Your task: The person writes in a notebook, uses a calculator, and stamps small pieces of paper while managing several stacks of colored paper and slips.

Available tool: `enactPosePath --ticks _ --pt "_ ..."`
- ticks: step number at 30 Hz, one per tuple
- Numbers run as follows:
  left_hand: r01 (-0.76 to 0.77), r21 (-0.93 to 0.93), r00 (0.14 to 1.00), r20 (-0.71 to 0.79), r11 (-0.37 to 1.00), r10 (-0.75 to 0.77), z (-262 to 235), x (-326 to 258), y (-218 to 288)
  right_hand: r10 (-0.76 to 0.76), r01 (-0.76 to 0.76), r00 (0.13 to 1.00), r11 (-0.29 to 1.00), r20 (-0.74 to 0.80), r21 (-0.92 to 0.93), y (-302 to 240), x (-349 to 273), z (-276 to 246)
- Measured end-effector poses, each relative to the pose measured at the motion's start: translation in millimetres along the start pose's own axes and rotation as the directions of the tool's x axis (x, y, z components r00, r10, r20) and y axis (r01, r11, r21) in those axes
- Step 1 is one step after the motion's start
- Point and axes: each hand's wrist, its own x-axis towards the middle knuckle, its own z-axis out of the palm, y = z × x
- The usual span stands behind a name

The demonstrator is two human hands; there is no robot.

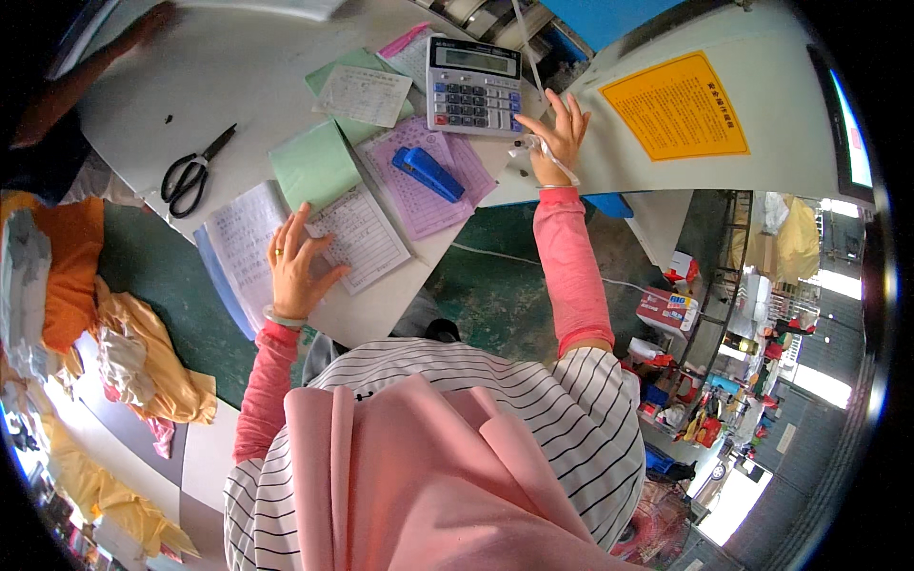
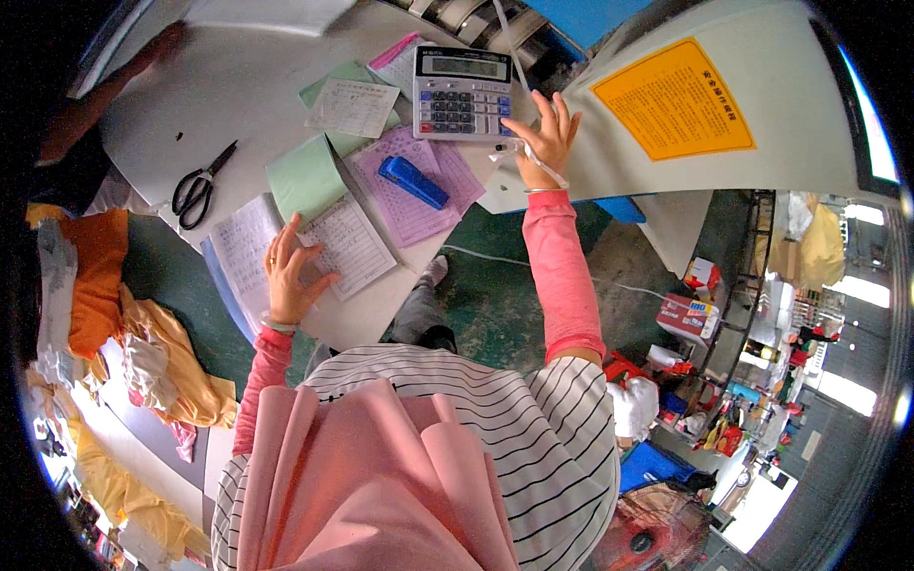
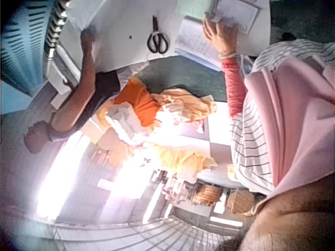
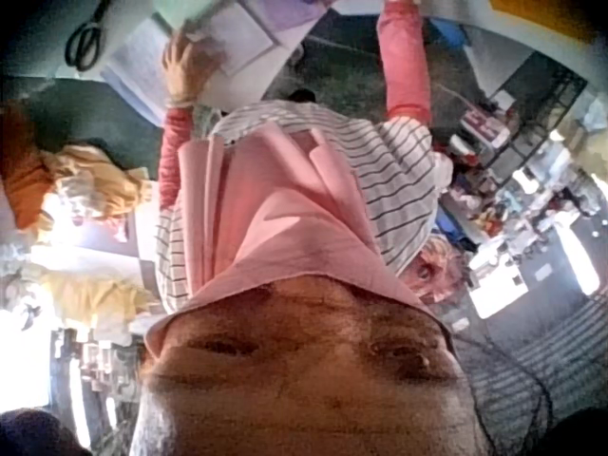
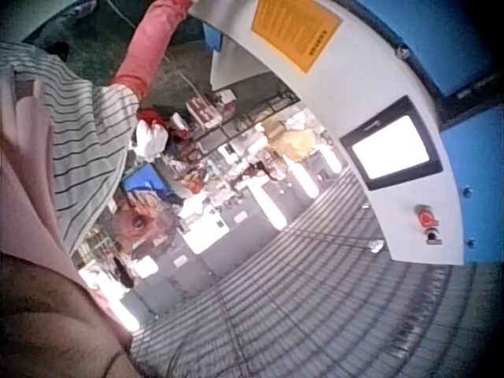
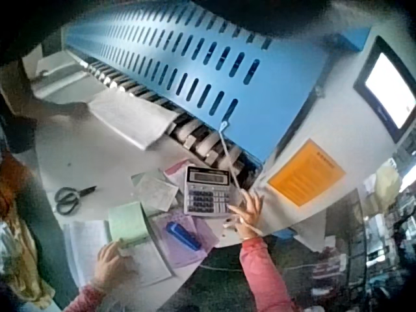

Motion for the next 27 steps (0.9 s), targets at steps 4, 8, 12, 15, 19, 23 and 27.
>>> enactPosePath --ticks 4,8,12,15,19,23,27 --pt "-0.002 -0.004 1.0 0.008 1.0 0.002 -1 1 -2 0.008 -0.008 1.0 1.0 -0.01 -0.016 -3 0 8" --pt "-0.021 -0.022 1.0 0.008 1.0 0.021 -1 2 -4 0.056 -0.054 0.998 0.997 0.041 -0.052 -13 -1 15" --pt "-0.012 0.001 1.0 0.005 1.0 0.012 2 -1 -5 0.084 -0.084 0.996 0.996 -0.009 0.043 -9 -2 13" --pt "-0.008 -0.003 1.0 0.004 1.0 0.008 1 -5 -6 0.225 -0.171 0.966 0.926 -0.126 0.336 -32 2 -7" --pt "-0.007 -0.032 1.0 -0.002 0.999 0.007 -2 -6 -2 0.528 -0.279 0.847 0.542 -0.063 0.793 -91 2 -33" --pt "0.002 -0.021 1.0 -0.018 1.0 -0.002 -3 -6 -1 0.482 -0.395 0.835 0.187 0.266 0.9 -124 -21 -36" --pt "0.007 0.054 1.0 -0.002 0.998 -0.007 -7 -1 8 0.35 -0.546 0.802 0.103 0.483 0.832 -174 -35 -35"
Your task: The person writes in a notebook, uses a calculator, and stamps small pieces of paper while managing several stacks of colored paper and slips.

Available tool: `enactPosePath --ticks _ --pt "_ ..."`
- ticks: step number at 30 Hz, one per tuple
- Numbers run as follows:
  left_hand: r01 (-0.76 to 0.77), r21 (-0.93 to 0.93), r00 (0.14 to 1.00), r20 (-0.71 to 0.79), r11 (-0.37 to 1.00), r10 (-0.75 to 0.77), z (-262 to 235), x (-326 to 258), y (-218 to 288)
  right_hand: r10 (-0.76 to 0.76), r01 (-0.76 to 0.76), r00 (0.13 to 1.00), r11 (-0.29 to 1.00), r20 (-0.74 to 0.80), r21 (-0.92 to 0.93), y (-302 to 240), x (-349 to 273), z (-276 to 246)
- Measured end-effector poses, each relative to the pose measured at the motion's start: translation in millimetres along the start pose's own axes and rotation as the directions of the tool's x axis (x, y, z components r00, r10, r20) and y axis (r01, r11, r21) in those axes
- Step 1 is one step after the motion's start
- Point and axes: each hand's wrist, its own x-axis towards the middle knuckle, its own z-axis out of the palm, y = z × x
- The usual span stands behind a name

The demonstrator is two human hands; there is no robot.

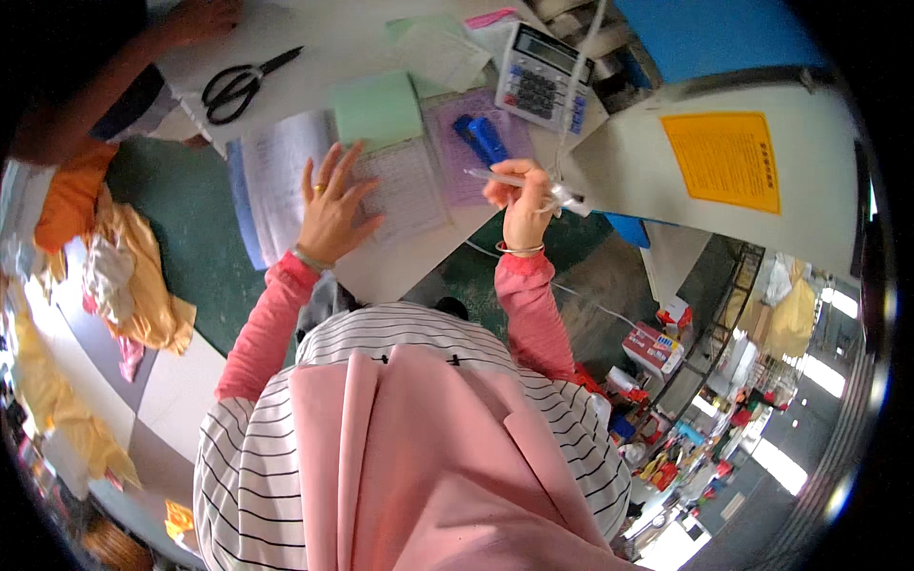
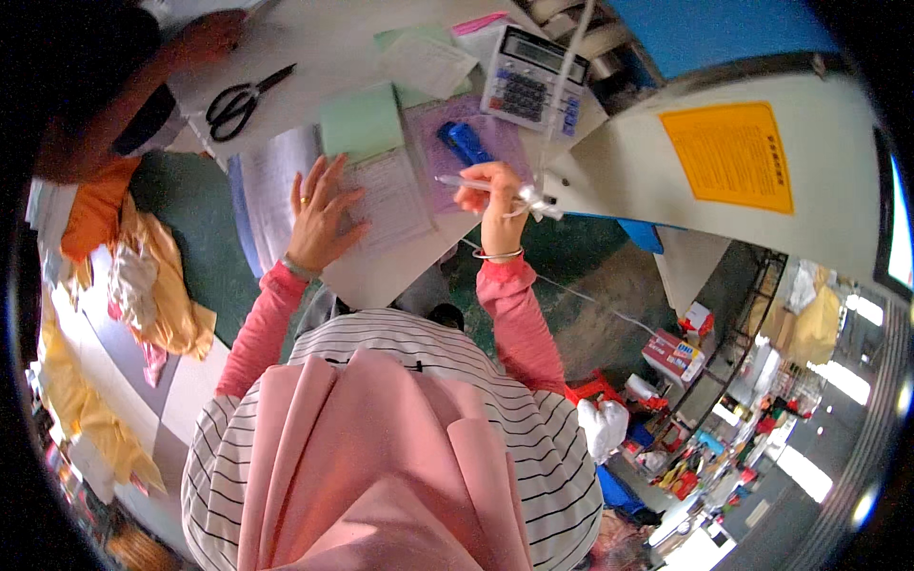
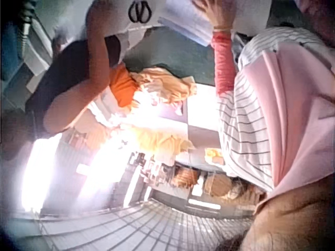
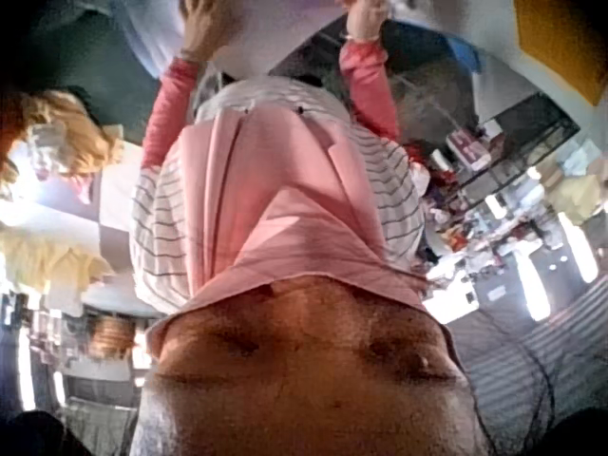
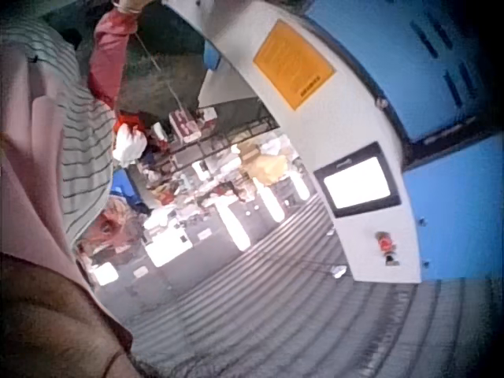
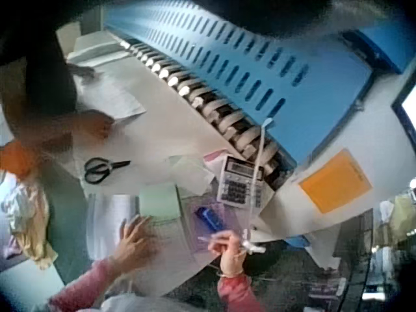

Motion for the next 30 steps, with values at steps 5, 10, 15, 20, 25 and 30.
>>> enactPosePath --ticks 5,10,15,20,25,30 --pt "-0.077 0.097 0.995 0.072 0.992 0.07 10 -2 18 0.123 -0.122 0.992 0.992 0.04 -0.007 17 -12 21" --pt "0.012 0.055 0.995 0.101 0.998 -0.018 7 0 25 0.047 -0.044 0.998 0.996 -0.044 0.073 39 -19 25" --pt "0.011 0.129 0.989 0.146 0.992 -0.03 1 9 15 0.16 -0.158 0.986 0.986 -0.049 0.054 30 -18 33" --pt "0.019 0.092 0.986 0.164 0.996 -0.034 -1 20 9 0.11 -0.109 0.992 0.994 -0.063 0.013 37 -16 40" --pt "-0.069 0.038 0.998 0.011 0.997 0.069 9 24 10 0.042 -0.046 0.995 0.998 -0.092 -0.036 50 -15 38" --pt "-0.085 0.075 0.995 0.064 0.994 0.08 24 17 12 -0.166 0.153 0.986 0.934 -0.014 -0.322 66 -16 33"
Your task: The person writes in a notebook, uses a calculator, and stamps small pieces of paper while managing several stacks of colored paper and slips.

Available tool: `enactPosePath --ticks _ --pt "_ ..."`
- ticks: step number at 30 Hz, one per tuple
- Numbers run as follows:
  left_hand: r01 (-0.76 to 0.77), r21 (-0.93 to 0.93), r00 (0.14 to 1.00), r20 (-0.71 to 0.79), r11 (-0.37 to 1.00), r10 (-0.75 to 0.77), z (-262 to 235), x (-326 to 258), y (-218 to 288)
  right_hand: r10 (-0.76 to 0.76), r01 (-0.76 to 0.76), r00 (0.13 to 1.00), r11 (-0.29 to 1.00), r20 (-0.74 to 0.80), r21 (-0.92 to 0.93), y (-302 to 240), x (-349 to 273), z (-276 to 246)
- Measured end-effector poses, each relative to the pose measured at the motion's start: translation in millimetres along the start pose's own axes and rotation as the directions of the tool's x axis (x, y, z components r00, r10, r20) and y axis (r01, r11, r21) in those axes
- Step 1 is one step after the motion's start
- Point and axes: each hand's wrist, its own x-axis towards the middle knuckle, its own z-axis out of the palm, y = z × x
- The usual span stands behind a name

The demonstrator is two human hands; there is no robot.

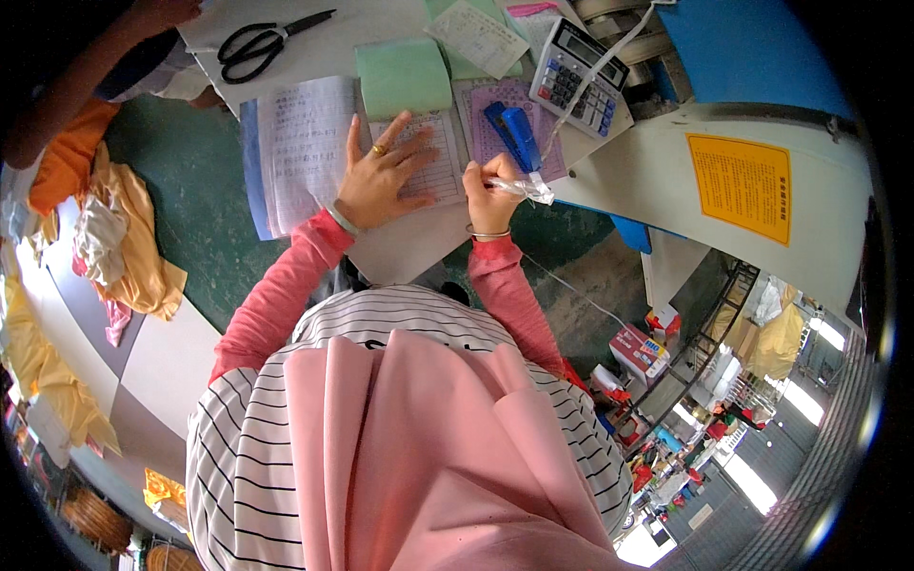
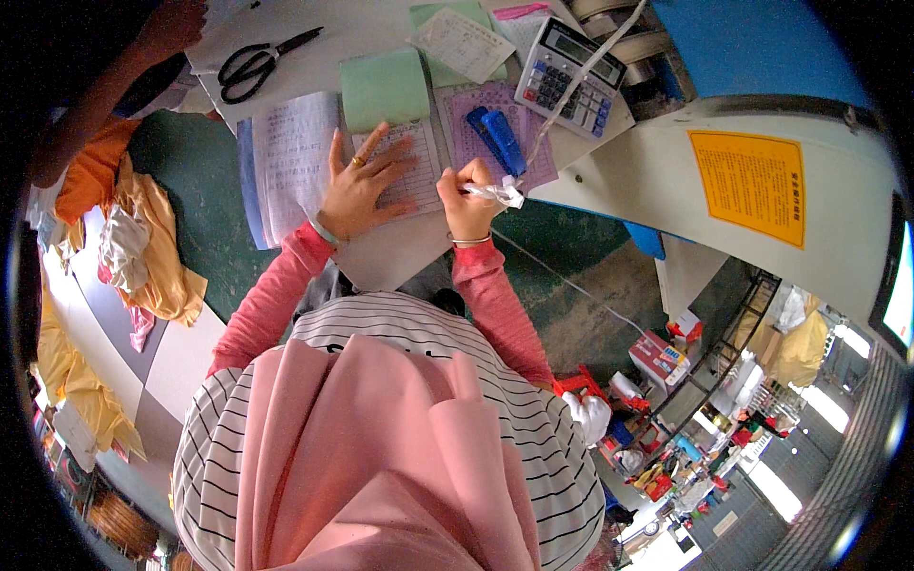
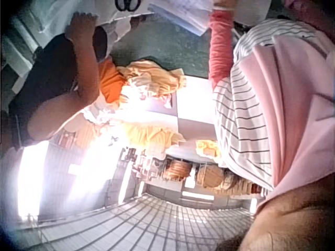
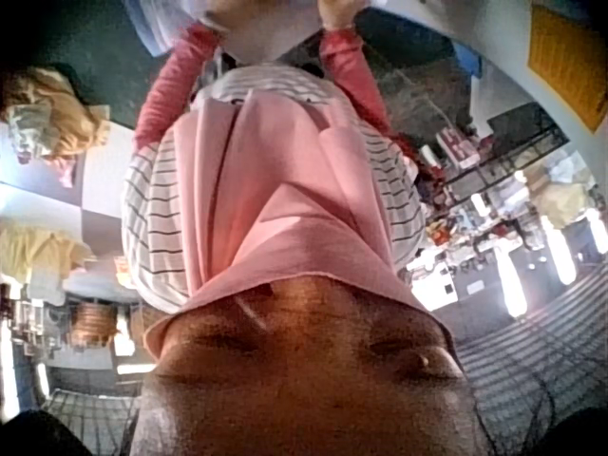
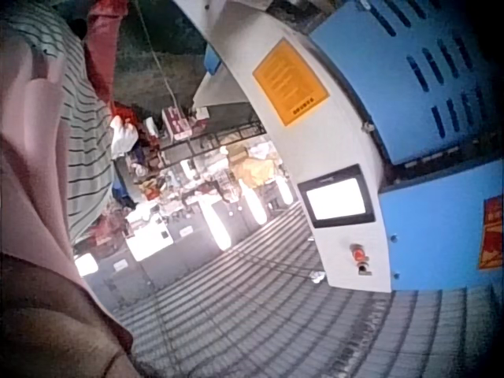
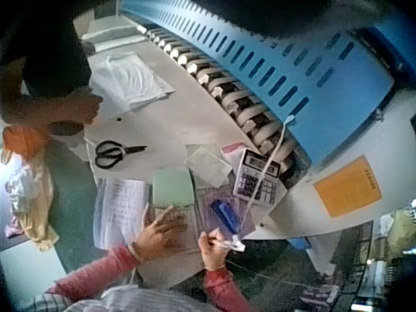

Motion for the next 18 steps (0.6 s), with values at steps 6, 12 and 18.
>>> enactPosePath --ticks 6,12,18 --pt "0.025 -0.028 0.998 0.056 0.999 -0.024 -4.0 -0.4 4.0 0.035 -0.034 0.998 0.999 0.061 -0.02 -0.9 -4.6 2.8" --pt "0.018 -0.055 0.999 0.039 0.998 -0.015 -3.4 -1.8 3.8 0.05 -0.043 0.994 0.997 0.1 -0.064 0.5 -6.4 4.0" --pt "0.016 -0.063 0.999 0.037 0.998 -0.014 -3.3 -1.6 4.2 0.054 -0.042 0.993 0.992 0.102 -0.122 -1.4 -7.2 6.3"
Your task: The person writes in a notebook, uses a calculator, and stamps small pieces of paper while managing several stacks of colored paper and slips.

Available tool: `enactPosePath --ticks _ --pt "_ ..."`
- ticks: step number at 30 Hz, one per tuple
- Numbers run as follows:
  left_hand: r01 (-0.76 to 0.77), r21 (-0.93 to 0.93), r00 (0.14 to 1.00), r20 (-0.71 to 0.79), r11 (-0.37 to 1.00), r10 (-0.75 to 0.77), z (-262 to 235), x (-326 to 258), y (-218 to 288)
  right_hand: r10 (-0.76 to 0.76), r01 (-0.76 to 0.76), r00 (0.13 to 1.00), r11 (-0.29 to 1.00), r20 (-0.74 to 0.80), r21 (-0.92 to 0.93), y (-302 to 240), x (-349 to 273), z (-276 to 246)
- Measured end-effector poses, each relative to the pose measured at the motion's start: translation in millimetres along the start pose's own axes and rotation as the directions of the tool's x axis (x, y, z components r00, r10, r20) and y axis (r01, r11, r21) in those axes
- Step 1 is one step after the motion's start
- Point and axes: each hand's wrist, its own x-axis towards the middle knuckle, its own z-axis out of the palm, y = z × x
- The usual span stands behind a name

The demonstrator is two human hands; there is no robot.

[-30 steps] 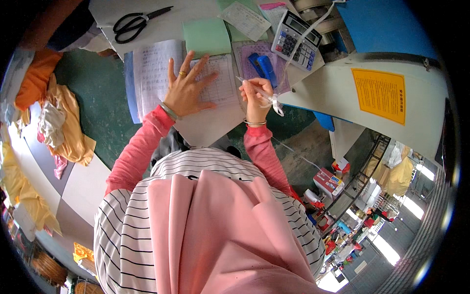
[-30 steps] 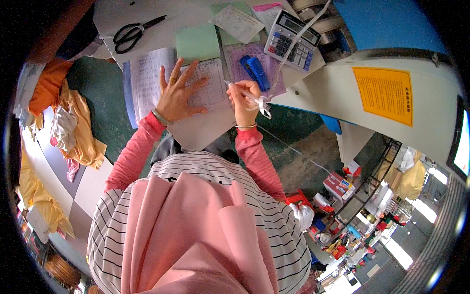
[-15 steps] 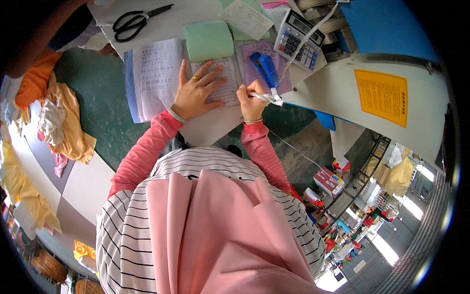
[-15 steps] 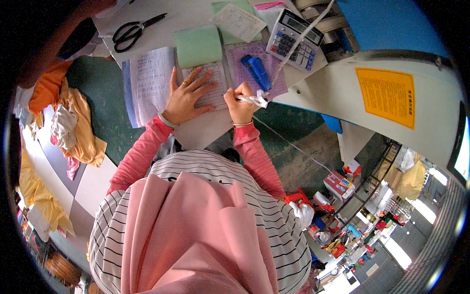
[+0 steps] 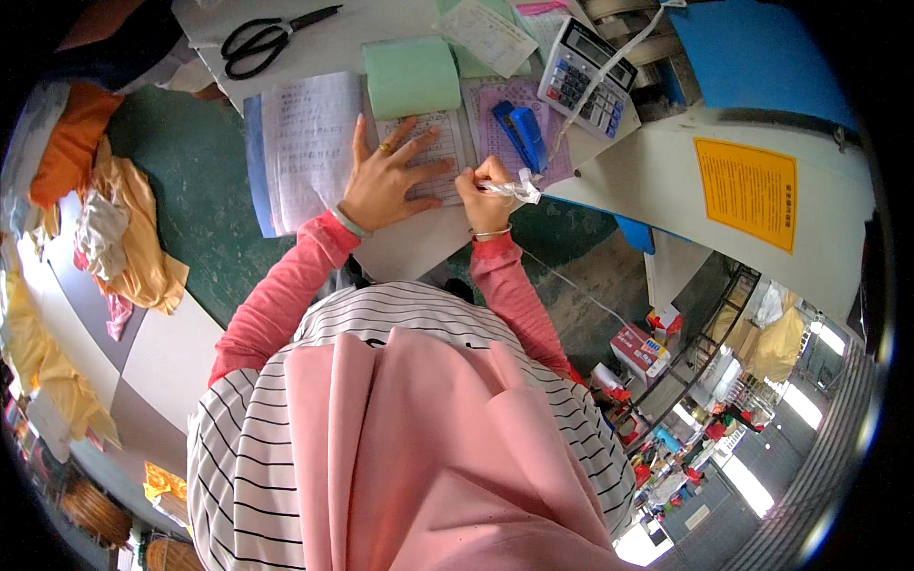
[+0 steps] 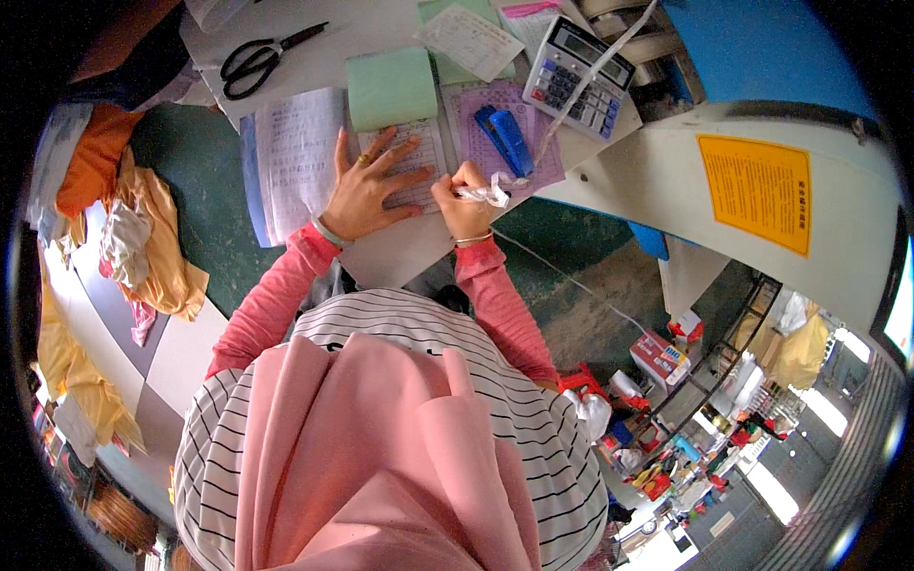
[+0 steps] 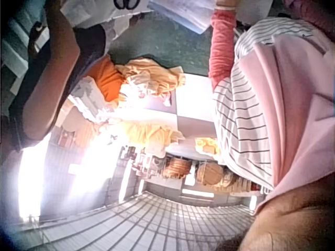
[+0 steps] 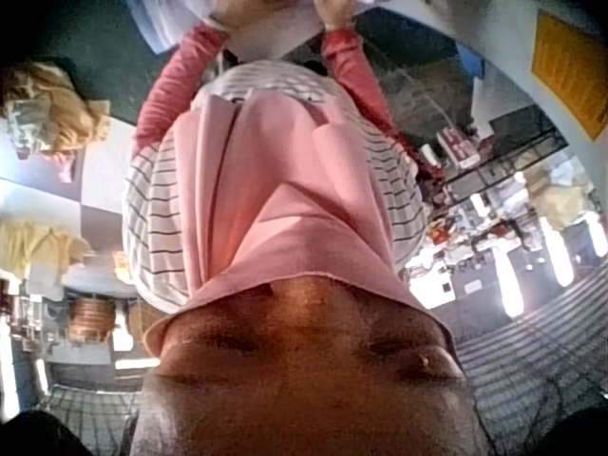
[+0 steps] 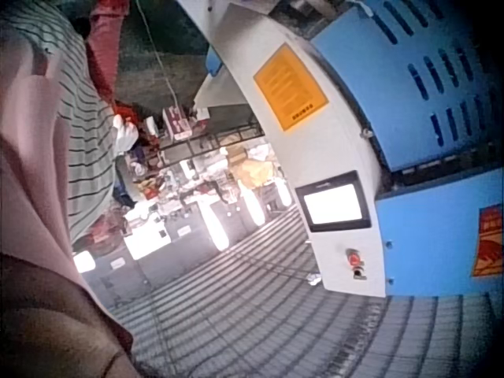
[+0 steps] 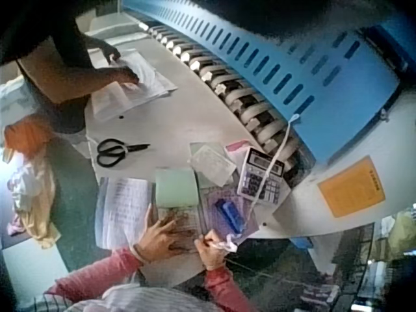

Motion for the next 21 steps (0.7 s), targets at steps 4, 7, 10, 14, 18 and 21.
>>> enactPosePath --ticks 4,7,10,14,18,21 --pt "-0.004 0.003 1.0 -0.007 1.0 0.004 -0.7 1.1 1.1 -0.045 0.045 0.999 0.999 0.007 0.005 3.5 1.8 -0.9" --pt "-0.003 0.005 1.0 0.0 1.0 0.003 -1.4 1.2 1.3 -0.024 0.024 1.0 0.999 -0.003 0.022 1.4 0.3 -1.4" --pt "0.001 -0.002 1.0 0.015 1.0 -0.001 -2.4 1.0 0.8 -0.058 0.058 0.998 0.998 -0.006 0.015 -1.6 2.9 -0.8" --pt "0.005 -0.007 1.0 0.001 1.0 -0.005 -2.2 -0.7 -0.8 -0.048 0.048 0.998 0.999 0.03 0.014 -1.4 1.7 0.1" --pt "-0.002 -0.004 1.0 0.006 1.0 0.002 -0.4 2.4 1.6 -0.036 0.035 0.999 0.999 0.01 0.042 0.9 0.9 -3.3" --pt "0.006 -0.009 1.0 0.004 1.0 -0.006 -0.1 1.6 -0.2 -0.044 0.044 0.999 0.999 0.026 0.03 0.9 1.7 -1.4"
